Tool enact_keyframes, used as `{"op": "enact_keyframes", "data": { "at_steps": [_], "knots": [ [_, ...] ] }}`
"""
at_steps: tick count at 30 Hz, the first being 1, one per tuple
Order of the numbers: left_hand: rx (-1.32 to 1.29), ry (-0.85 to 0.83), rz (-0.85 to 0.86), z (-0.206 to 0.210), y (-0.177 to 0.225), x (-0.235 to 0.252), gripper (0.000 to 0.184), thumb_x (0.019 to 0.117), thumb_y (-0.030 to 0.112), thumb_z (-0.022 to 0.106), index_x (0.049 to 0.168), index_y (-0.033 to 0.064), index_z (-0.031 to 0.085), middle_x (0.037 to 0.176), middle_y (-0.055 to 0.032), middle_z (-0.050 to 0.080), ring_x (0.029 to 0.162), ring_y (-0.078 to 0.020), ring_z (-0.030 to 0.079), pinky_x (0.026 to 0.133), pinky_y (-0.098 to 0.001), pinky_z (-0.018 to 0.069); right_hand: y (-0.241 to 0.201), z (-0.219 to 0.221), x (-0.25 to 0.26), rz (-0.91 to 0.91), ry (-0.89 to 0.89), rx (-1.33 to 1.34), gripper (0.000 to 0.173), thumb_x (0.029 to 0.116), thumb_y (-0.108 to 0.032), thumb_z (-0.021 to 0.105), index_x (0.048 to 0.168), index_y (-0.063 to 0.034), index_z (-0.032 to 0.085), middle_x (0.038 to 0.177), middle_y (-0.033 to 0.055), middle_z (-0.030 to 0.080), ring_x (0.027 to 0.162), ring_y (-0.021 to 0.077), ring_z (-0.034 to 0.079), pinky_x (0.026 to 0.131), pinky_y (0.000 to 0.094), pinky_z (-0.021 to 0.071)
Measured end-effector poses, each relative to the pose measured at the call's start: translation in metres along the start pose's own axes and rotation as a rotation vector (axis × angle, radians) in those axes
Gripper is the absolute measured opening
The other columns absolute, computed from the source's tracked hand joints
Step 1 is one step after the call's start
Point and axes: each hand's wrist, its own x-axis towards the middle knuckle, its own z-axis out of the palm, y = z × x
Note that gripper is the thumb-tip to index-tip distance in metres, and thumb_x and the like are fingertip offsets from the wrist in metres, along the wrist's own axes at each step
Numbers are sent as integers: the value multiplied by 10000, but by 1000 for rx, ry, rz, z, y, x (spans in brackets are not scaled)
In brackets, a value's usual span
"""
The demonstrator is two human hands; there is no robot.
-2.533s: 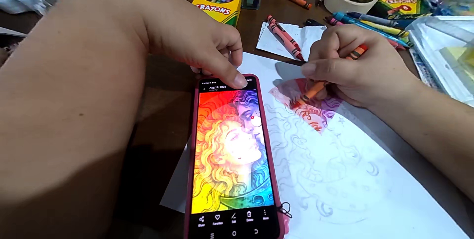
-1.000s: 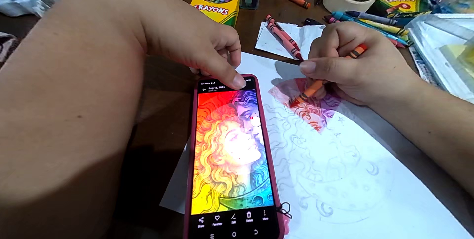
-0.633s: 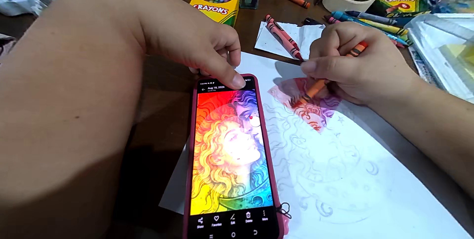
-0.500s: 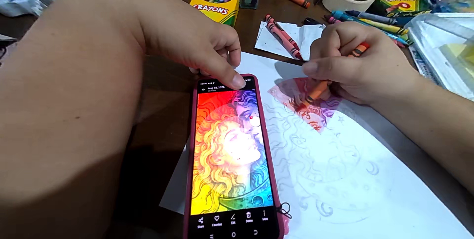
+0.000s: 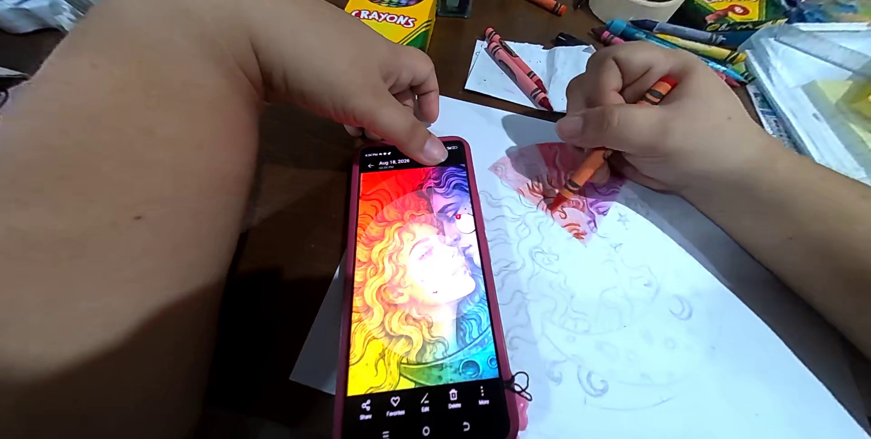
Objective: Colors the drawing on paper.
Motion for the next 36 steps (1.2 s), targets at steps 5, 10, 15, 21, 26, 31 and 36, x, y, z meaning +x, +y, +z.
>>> {"op": "enact_keyframes", "data": {
  "at_steps": [5,10,15,21,26,31,36],
  "knots": [
    [-7,-5,14,0,0,0,281,956,346,670,1130,140,590,809,30,660,717,-46,655,594,-185,520,0,2,0,1,27,-13,291,927,-55,674,777,-197,469,662,-99,577,535,-7,585,486,166,552],
    [-31,-29,20,-1,5,-1,322,942,293,712,1165,94,592,789,24,642,697,-35,623,589,-179,493,1,2,-1,-8,48,-25,292,921,-52,665,770,-209,471,666,-110,574,546,-9,581,508,166,551],
    [-17,-16,14,-1,4,-1,292,931,321,696,1125,126,597,791,37,652,699,-26,642,574,-166,503,-1,2,0,17,47,-9,305,875,-17,628,713,-215,463,614,-105,550,491,-16,542,447,150,504],
    [25,13,8,0,1,-1,296,928,303,677,1162,137,605,825,40,662,745,-33,649,608,-175,503,-1,1,-1,16,43,-13,297,884,-26,633,727,-214,467,627,-105,554,497,-15,545,452,150,508],
    [17,4,-2,0,0,0,240,963,303,656,1139,147,605,827,31,667,747,-51,659,619,-187,517,0,1,0,11,65,-26,295,924,-53,661,761,-207,470,657,-99,574,531,-4,580,485,167,545],
    [2,3,3,0,0,0,219,963,274,659,1124,138,604,817,33,661,728,-44,648,608,-180,506,-2,2,0,22,72,-23,296,914,-31,640,751,-207,466,638,-101,564,523,-4,571,485,170,541],
    [26,16,0,0,-1,0,229,941,258,666,1122,135,599,819,24,661,732,-54,652,609,-194,513,-3,1,-1,34,64,-29,300,874,-18,619,713,-219,465,615,-107,546,497,-19,537,450,144,494]
  ]
}}
